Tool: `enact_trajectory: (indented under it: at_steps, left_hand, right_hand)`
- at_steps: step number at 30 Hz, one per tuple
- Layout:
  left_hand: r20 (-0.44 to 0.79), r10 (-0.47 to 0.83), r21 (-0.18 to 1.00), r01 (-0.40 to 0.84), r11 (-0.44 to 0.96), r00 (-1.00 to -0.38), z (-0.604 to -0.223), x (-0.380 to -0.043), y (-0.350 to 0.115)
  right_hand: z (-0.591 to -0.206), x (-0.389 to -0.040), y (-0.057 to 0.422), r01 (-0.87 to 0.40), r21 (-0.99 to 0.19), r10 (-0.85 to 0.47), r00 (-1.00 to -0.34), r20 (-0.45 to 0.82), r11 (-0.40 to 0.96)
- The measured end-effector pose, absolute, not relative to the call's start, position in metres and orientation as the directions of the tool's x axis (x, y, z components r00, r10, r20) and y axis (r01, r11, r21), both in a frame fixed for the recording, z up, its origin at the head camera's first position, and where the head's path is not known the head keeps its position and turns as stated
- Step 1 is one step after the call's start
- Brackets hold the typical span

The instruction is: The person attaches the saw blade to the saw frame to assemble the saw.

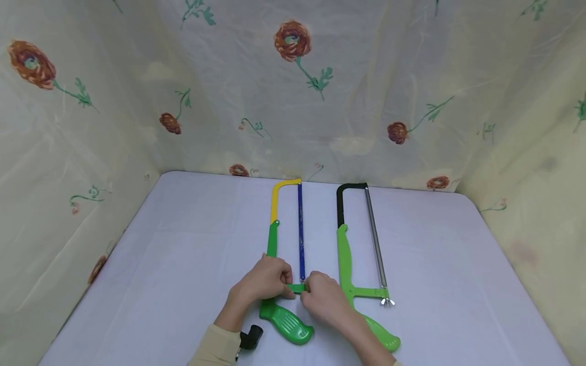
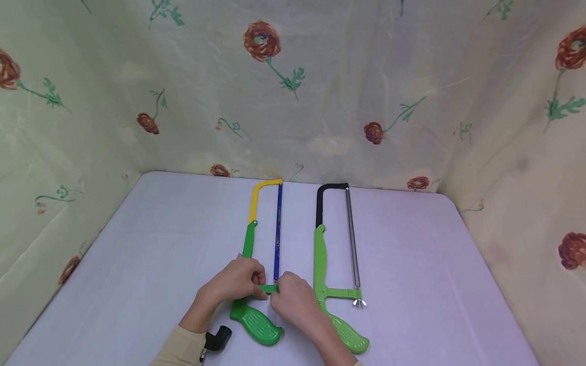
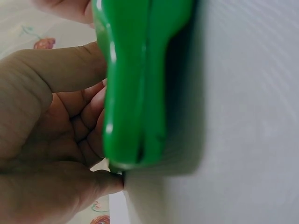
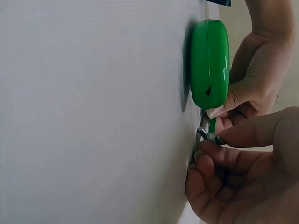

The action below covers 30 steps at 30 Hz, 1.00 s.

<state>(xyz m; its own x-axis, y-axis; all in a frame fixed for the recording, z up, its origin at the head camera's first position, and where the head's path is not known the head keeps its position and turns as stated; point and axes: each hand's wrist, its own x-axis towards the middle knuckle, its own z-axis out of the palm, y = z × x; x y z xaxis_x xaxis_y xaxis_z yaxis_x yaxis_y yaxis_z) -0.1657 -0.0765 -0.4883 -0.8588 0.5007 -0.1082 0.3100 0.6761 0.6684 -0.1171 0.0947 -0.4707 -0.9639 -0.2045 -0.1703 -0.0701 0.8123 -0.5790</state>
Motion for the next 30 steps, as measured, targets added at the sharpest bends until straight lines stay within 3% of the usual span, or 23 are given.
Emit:
enact_trajectory:
  at_steps: [11, 30]
  left_hand:
    - [-0.117, 0.506, 0.684, 0.301, 0.665, -0.854, -0.488, -0.165, -0.079]
    - [-0.118, 0.509, 0.703, 0.290, 0.649, -0.853, -0.492, -0.167, -0.080]
  right_hand:
    - [-0.471, -0.115, 0.098, -0.052, -0.580, -0.206, -0.957, -0.203, 0.813]
    - [-0.474, -0.123, 0.109, 0.174, -0.809, -0.208, -0.917, -0.341, 0.562]
